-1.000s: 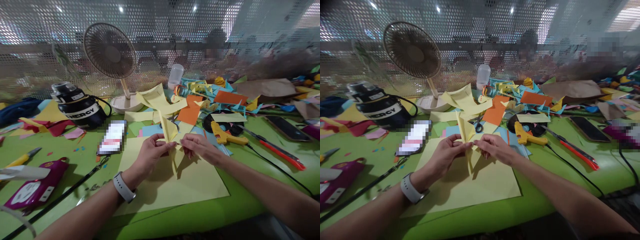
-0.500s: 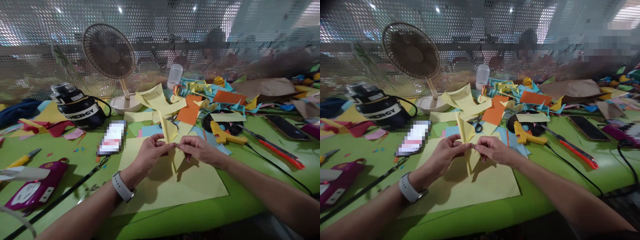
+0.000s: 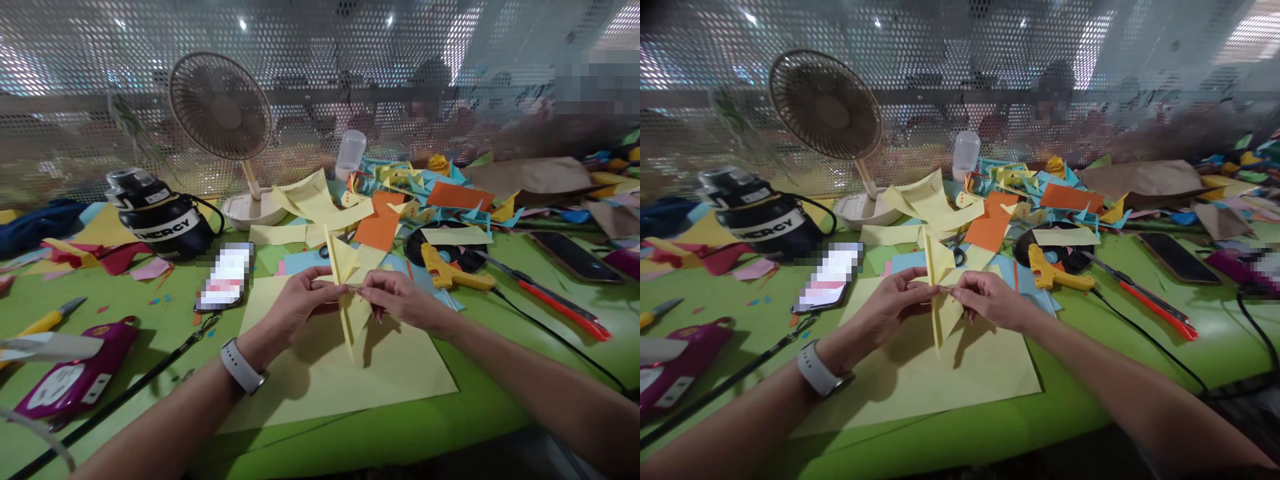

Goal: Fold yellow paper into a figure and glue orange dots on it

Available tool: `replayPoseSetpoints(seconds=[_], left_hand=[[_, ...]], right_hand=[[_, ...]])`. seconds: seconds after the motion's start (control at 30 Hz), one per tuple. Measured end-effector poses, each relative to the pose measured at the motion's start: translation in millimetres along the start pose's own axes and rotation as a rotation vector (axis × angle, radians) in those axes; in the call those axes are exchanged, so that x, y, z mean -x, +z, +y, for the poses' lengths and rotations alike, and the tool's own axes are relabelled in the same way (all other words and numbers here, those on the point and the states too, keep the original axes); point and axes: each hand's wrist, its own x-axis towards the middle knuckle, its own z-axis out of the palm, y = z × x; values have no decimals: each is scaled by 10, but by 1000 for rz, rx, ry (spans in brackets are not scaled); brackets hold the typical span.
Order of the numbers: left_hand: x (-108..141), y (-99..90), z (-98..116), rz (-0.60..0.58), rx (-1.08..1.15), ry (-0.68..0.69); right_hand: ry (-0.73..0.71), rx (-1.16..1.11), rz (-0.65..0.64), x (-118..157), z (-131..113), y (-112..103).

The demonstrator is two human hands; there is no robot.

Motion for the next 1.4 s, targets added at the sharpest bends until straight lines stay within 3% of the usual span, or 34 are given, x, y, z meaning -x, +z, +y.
replayPoseSetpoints(seconds=[0.37,0.7,1.17,1.4], left_hand=[[-19,-56,-49,-117,-70,80],[-5,-6,-58,-66,-121,104],[-55,-63,-16,-26,-65,90],[-54,-47,43,0,-50,110]], right_hand=[[43,11,46,24,-59,-3],[-36,126,47,11,-5,25],[123,-23,35,-13,-118,5],[116,-49,28,-22,-130,-58]])
